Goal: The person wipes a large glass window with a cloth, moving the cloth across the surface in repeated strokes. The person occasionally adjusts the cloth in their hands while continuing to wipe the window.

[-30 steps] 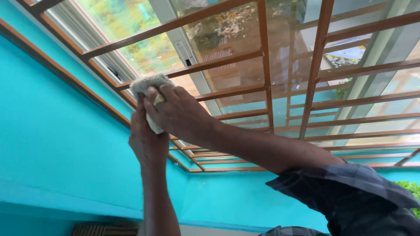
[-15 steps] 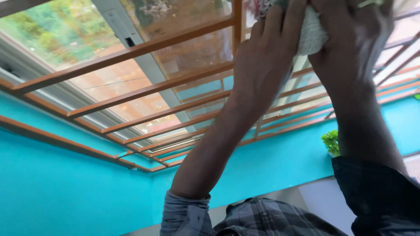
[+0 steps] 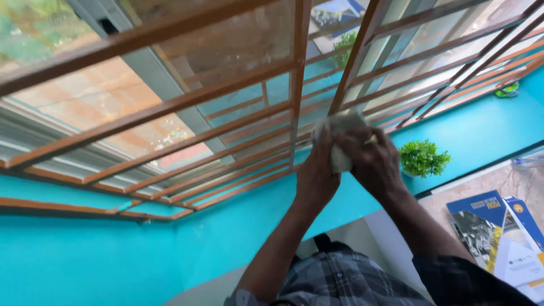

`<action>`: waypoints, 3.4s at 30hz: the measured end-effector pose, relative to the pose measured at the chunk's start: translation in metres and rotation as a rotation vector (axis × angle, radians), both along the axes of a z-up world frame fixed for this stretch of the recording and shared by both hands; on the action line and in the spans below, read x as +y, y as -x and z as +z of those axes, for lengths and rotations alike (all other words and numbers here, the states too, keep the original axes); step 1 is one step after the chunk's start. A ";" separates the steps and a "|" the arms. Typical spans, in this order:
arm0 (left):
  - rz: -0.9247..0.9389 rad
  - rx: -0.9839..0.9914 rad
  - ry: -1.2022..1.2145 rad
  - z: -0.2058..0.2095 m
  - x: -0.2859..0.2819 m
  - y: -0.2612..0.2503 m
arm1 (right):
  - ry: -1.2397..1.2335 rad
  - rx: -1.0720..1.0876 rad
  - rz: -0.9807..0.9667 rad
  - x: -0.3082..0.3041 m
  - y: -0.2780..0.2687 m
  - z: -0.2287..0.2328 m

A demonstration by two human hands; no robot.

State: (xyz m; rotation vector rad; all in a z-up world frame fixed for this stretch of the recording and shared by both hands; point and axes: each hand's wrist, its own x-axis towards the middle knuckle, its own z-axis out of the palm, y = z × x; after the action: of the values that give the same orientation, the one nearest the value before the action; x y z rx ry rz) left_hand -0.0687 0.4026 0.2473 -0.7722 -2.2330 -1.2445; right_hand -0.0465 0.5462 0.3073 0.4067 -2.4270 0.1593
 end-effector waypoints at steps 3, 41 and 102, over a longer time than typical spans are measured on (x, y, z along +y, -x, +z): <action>-0.026 -0.111 -0.059 0.024 0.002 0.013 | 0.015 0.179 0.022 0.003 -0.004 0.026; 0.670 -0.089 0.050 -0.008 0.072 -0.041 | 0.206 -0.187 0.580 0.078 0.037 -0.040; 0.299 -0.918 0.358 -0.253 0.038 0.012 | 0.123 -0.850 0.179 0.038 0.057 -0.250</action>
State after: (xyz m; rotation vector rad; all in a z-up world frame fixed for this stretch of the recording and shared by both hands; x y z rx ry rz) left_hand -0.0803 0.4401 -0.0061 0.1057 -3.2007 -1.1908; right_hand -0.1036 0.5840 0.0571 0.5836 -3.1753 0.6711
